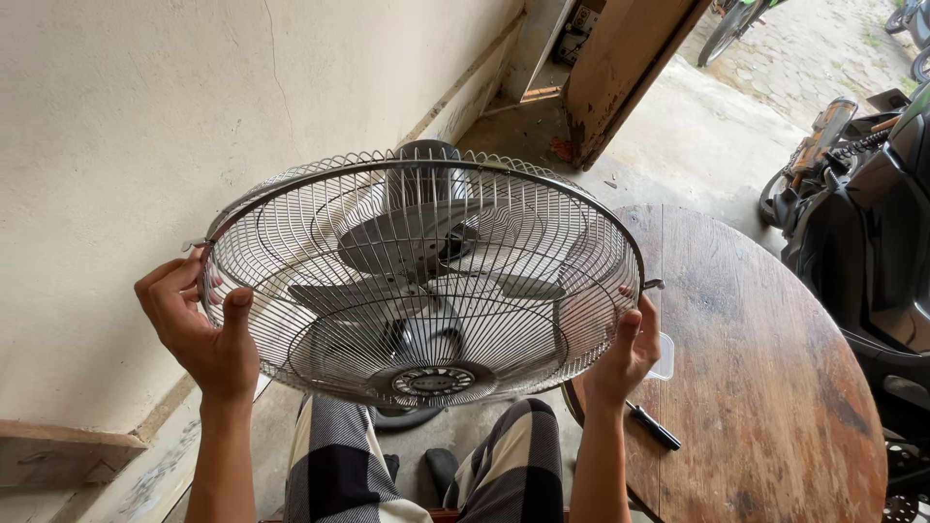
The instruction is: The person reassembles an electric fan by attaching the fan blades to the motor shaft, securing them with a nut, and then fitting both the rear and front wire cages. The person uses a screwdriver to tighten the nut and aligns the cages with the fan housing.
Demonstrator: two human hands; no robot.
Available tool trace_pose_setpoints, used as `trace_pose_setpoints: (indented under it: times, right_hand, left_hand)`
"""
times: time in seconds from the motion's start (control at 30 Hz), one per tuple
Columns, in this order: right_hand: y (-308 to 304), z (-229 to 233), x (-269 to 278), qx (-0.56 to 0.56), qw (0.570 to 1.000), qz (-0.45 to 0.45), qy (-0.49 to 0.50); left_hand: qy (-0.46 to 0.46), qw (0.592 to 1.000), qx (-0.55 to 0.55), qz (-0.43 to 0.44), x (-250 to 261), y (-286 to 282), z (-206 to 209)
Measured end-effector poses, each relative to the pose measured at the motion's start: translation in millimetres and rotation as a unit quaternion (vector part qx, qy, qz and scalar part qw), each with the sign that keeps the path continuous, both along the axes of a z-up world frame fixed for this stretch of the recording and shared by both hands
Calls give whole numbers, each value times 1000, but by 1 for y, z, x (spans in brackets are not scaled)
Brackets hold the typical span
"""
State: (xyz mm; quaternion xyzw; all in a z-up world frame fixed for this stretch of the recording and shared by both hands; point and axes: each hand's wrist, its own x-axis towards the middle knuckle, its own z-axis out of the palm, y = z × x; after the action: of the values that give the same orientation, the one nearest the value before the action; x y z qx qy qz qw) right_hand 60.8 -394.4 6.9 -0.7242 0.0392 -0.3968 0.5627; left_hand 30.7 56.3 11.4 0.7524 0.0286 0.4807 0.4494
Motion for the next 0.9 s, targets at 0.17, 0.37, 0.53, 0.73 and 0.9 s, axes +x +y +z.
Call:
trace_pose_setpoints:
  times: [0.17, 0.37, 0.53, 0.73, 0.9]
  right_hand:
    - [-4, 3, -16, 31, 999, -18, 31]
    - [-13, 10, -32, 63, 997, -8, 47]
    - [-15, 10, -34, 83, 995, 18, 45]
    - [-7, 9, -16, 40, 999, 27, 16]
    - [3, 8, -2, 30, 999, 24, -14]
  left_hand:
    - [13, 1000, 8, 2, -11, -1, 8]
    - [43, 999, 7, 4, -31, -2, 19]
    - [49, 999, -3, -9, -35, -1, 23]
    - [27, 999, 15, -18, -16, 1, 13]
    - [20, 999, 49, 2, -1, 4, 6]
